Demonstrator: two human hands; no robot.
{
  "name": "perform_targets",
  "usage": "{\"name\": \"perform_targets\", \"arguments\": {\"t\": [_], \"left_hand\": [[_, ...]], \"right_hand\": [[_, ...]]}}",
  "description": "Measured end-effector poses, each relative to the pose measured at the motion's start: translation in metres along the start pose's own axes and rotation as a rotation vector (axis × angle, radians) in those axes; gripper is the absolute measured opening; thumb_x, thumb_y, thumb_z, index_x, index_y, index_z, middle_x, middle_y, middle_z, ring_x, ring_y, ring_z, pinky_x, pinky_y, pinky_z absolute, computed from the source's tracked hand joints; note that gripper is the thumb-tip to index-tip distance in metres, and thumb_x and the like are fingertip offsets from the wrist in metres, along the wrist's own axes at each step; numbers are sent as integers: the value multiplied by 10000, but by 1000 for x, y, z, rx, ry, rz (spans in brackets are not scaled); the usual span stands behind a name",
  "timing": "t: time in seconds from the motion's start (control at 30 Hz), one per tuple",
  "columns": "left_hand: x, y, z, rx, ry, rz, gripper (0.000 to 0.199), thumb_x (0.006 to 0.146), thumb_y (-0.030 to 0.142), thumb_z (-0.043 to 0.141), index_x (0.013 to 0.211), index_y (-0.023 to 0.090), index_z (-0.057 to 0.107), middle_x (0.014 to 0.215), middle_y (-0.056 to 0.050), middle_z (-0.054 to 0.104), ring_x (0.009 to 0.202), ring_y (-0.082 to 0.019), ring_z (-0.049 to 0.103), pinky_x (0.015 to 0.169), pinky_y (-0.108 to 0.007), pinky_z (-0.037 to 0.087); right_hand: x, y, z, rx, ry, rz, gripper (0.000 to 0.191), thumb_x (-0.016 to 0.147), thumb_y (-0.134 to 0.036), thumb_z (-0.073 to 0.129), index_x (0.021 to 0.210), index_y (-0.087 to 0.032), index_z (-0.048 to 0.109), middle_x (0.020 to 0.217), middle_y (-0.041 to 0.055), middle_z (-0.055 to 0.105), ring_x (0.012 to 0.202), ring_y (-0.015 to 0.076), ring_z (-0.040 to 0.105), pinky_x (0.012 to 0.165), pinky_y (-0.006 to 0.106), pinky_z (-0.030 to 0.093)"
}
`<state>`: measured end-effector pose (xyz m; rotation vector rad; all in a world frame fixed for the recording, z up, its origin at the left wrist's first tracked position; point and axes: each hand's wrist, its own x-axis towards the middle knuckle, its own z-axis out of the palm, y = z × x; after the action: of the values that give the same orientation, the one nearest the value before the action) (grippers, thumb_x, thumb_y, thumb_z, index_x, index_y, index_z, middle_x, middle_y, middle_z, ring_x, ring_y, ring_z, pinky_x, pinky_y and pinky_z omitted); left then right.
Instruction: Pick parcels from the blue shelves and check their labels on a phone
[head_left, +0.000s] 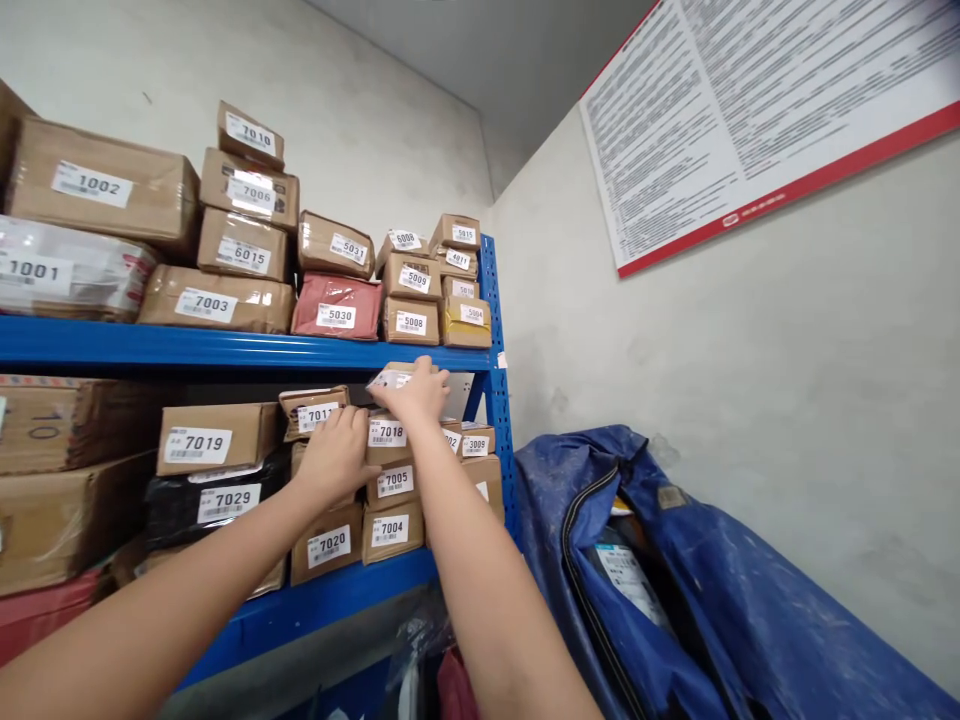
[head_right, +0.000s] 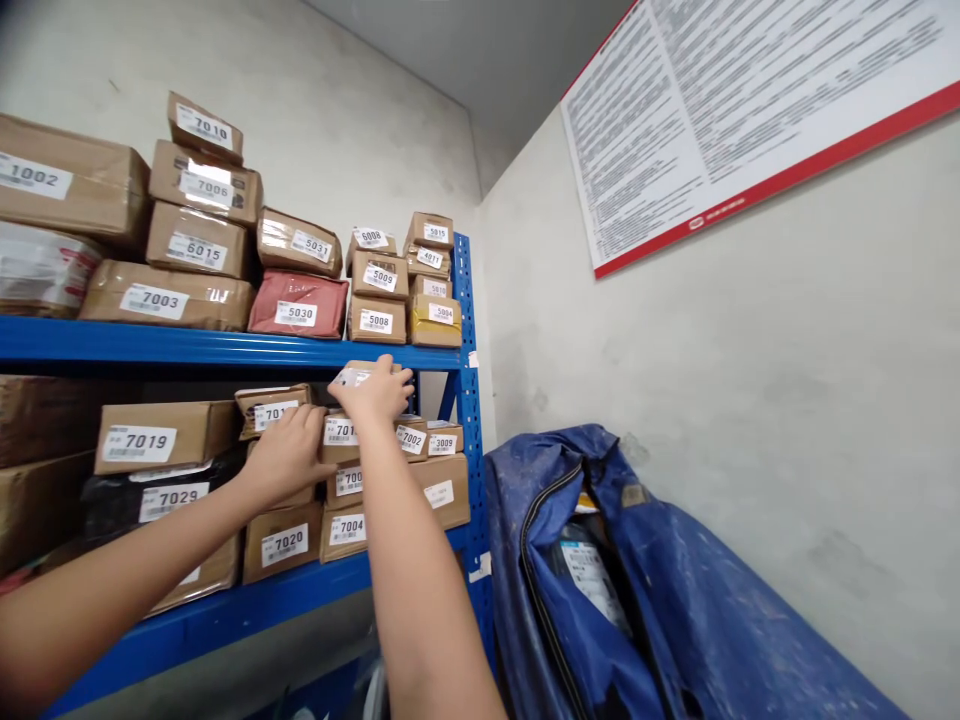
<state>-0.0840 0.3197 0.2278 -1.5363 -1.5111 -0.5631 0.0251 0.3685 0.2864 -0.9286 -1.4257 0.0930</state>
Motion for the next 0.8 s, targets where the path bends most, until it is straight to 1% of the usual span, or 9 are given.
{"name": "perform_targets", "arguments": {"t": [0.13, 0.2, 0.3, 0.4, 0.47, 0.57, 0.63, 0.7, 0.8], "left_hand": [[0, -5, -8, 34, -37, 43, 530, 679, 326, 646, 1124, 74, 507, 1141, -177, 567, 1096, -342, 494, 945, -434, 431], [0, -3, -12, 34, -55, 36, 534, 678, 310, 648, 1133, 65, 513, 1148, -182, 566, 1096, -343, 495, 938, -433, 435], [0, 4, -14, 39, -52, -7, 624, 672, 327, 657, 1206, 46, 499, 1216, -204, 541, 1149, -366, 469, 960, -463, 416], [2, 16, -15, 56, 13, 23, 765, 678, 444, 657, 1300, 43, 461, 1348, -228, 469, 1252, -386, 392, 1056, -505, 323], [7, 28, -14, 81, 23, 158, 810, 699, 468, 643, 1351, 39, 424, 1423, -226, 414, 1315, -378, 331, 1114, -518, 237], [20, 53, -10, 139, -19, 371, 764, 767, 391, 593, 1386, 1, 373, 1456, -229, 387, 1345, -360, 307, 1148, -528, 160], [31, 72, -7, 178, -49, 433, 699, 807, 336, 546, 1370, -42, 377, 1407, -249, 443, 1309, -356, 361, 1154, -526, 137], [42, 89, -4, 222, -122, 398, 664, 821, 319, 528, 1347, -65, 403, 1323, -263, 519, 1253, -360, 426, 1155, -525, 108], [52, 105, 1, 279, -275, 222, 693, 823, 380, 533, 1358, -41, 406, 1213, -274, 595, 1171, -373, 511, 1139, -553, 69]], "right_hand": [[25, 52, -35, 13, 51, 99, 804, 521, -475, 780, 1194, -163, 471, 1187, 217, 451, 1082, 391, 514, 882, 536, 444], [33, 79, -48, 17, 72, 53, 767, 531, -439, 783, 1181, -184, 466, 1178, 189, 452, 1101, 363, 508, 951, 506, 420], [33, 106, -55, 16, 69, -118, 720, 544, -374, 777, 1178, -213, 475, 1206, 144, 437, 1158, 319, 471, 1018, 456, 389], [26, 113, -58, -15, 60, -277, 704, 537, -314, 770, 1187, -248, 508, 1275, 122, 389, 1230, 336, 388, 1060, 483, 339], [23, 111, -60, -30, 50, -328, 700, 539, -290, 758, 1197, -260, 522, 1287, 125, 379, 1231, 359, 375, 1047, 524, 341], [28, 106, -62, 8, 23, -313, 725, 500, -255, 756, 1194, -257, 549, 1301, 137, 384, 1231, 380, 375, 1040, 554, 337], [35, 105, -61, 64, 11, -260, 738, 468, -259, 767, 1178, -244, 567, 1282, 141, 411, 1224, 372, 395, 1058, 537, 324], [43, 109, -59, 129, 16, -175, 747, 447, -288, 781, 1162, -221, 575, 1218, 140, 464, 1178, 352, 453, 1055, 511, 339], [50, 119, -62, 268, 37, -11, 724, 439, -348, 781, 1115, -193, 576, 1119, 125, 550, 1078, 324, 536, 1002, 494, 403]]}}
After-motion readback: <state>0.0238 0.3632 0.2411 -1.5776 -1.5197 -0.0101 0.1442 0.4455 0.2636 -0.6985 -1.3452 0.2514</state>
